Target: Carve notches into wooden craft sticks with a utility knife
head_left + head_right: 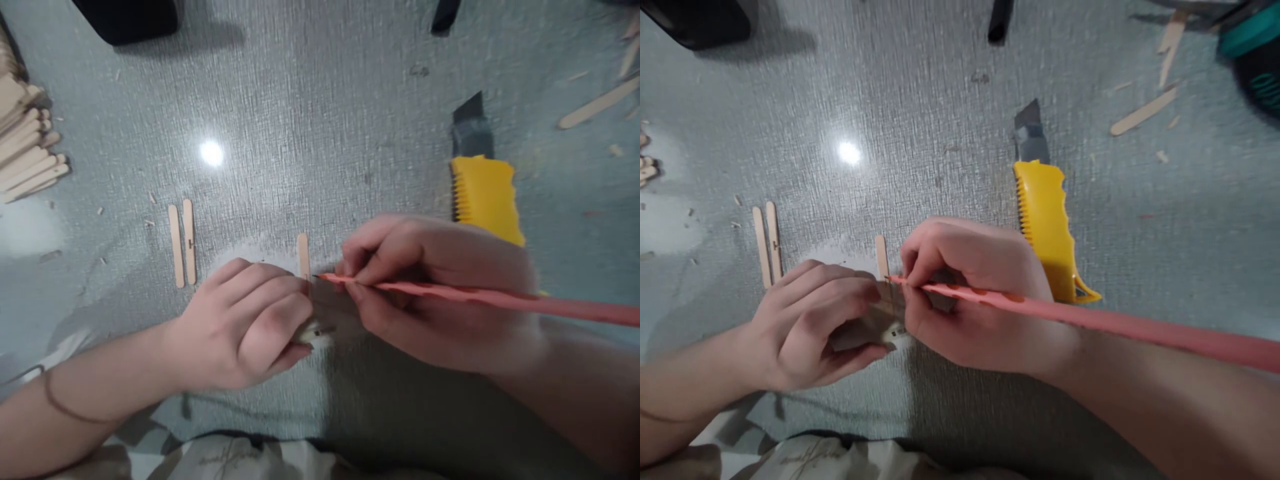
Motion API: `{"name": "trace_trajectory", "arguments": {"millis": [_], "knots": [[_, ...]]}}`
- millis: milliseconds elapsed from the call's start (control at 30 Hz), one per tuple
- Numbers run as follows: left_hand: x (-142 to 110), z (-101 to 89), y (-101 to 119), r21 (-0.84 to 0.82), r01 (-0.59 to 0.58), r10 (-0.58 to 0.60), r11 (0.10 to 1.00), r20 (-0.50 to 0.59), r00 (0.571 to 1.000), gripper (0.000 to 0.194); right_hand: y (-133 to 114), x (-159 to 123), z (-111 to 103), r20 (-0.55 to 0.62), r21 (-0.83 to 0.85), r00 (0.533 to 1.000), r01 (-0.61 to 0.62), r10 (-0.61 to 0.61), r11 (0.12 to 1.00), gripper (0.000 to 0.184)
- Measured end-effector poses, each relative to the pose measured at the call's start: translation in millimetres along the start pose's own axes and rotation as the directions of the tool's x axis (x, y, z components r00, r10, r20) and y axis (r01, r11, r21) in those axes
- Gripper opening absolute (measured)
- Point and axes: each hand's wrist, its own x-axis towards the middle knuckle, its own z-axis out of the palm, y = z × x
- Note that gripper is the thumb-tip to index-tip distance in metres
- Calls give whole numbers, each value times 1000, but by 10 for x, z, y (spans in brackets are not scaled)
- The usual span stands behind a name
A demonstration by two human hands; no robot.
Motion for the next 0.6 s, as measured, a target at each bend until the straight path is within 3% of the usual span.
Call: {"name": "trace_trajectory", "arguments": {"millis": [100, 267, 433, 600], "knots": [[31, -44, -65, -68, -51, 53, 996, 28, 998, 30, 12, -26, -6, -71, 56, 997, -5, 9, 998, 21], [75, -88, -172, -176, -65, 76, 982, 54, 996, 41, 42, -65, -12, -231, 151, 967, -75, 109, 986, 15], [90, -107, -234, -149, -129, 148, 980, 122, 981, 46, 65, -57, -19, -178, 29, 983, 58, -52, 998, 20], [115, -115, -244, -106, -164, 179, 981, 146, 973, 31, 72, -46, -15, -156, -2, 985, 69, -68, 998, 18]]}}
